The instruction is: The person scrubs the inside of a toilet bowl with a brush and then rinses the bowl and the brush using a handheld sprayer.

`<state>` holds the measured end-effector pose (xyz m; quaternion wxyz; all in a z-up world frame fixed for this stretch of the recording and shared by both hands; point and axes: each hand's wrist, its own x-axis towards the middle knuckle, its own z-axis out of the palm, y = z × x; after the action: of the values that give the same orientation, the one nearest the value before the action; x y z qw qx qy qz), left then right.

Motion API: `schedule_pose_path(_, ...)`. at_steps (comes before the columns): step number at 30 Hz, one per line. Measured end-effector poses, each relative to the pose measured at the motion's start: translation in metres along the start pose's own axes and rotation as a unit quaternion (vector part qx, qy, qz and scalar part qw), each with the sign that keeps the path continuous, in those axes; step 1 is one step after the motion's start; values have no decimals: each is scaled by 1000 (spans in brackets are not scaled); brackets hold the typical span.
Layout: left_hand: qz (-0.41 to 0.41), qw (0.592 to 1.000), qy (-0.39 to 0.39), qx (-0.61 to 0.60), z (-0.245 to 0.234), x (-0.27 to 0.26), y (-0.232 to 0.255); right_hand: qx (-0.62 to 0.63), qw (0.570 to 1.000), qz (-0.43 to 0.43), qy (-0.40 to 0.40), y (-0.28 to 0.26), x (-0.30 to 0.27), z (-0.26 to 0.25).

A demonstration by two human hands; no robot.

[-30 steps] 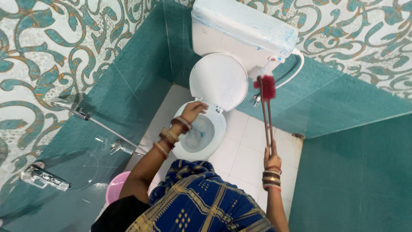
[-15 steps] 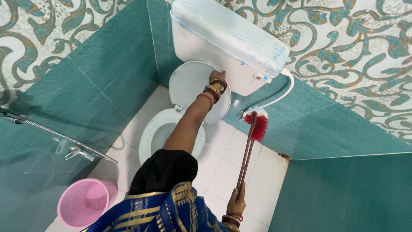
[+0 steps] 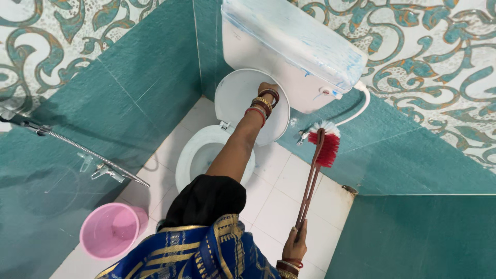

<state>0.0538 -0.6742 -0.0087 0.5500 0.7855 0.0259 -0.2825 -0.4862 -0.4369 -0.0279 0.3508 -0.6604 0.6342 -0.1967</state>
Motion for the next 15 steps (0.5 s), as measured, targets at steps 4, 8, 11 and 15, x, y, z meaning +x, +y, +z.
schedule_pose_path(4,95,995,27,32,14,2,18,0,999,-33,8,1,11,10)
schedule_pose_path(8,42,999,28,-4,22,-3,13,-7,996,-87,18,12,4,2)
schedule_pose_path(11,34,997,64,-3,20,-10,-2,-36,999,-40,2,2,0,-4)
schedule_pose_path(15,164,978,100,-80,-13,-33,-51,-28,999,-38,-13,-14,-6,-17)
